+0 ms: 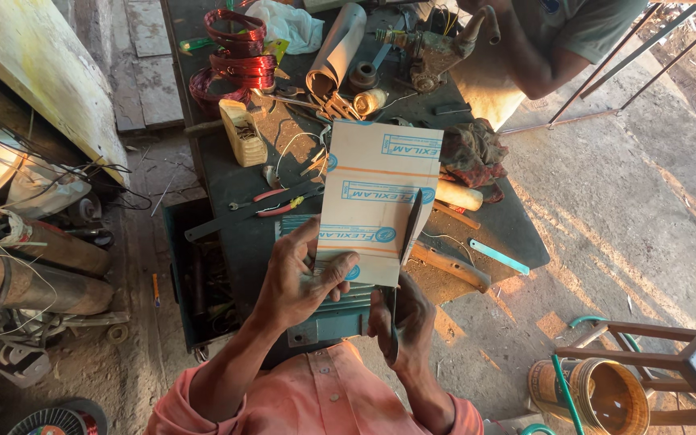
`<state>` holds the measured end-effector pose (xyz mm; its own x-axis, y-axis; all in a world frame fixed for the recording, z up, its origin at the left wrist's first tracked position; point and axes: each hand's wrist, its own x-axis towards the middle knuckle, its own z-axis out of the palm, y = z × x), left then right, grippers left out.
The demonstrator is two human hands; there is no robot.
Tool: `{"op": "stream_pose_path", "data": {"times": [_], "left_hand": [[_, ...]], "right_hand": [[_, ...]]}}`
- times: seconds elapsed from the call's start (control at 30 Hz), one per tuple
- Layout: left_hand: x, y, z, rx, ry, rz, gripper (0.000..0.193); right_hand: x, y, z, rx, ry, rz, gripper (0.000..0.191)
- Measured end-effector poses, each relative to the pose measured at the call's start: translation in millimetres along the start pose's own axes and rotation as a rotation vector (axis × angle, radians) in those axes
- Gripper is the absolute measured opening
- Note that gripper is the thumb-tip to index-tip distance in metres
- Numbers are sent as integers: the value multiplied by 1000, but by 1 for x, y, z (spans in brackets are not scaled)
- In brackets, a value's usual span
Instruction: The person holds a rectangular piece of cardboard and uses scissors to cut it into narrow strips. The person repeatedly cuts the cardboard while standing at a workbench with an electric motor and various tools nearby.
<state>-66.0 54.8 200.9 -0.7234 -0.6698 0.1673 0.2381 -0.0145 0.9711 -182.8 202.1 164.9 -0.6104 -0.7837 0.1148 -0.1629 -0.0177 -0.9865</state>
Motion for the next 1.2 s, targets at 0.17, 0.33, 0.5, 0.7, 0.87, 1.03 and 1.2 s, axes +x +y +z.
{"op": "stream_pose_path", "data": {"times": [0.17,0.33,0.5,0.7,0.87,1.03,1.2], "left_hand": [[1,-3,1,19,-1,32,37],[3,-3,1,27,7,27,37],[2,-2,1,25,14,18,35],[-3,-5,9,-19,8,-13,33],[-1,-4,9,-2,-2,-37,33],[1,-4,11,3,-13,-23,35],[2,-7,10,-15,-21,-30,37]], "right_hand": [[1,-1,0,-46,21,0,33],[2,-1,1,-133,41,-4,34],[5,8,0,-105,71,-34,35],[10,18,-9,68,50,-125,36],[11,13,-8,-53,69,-89,33],[11,5,-9,-218,73,-117,30],[11,9,-11,-233,81,-141,34]]}}
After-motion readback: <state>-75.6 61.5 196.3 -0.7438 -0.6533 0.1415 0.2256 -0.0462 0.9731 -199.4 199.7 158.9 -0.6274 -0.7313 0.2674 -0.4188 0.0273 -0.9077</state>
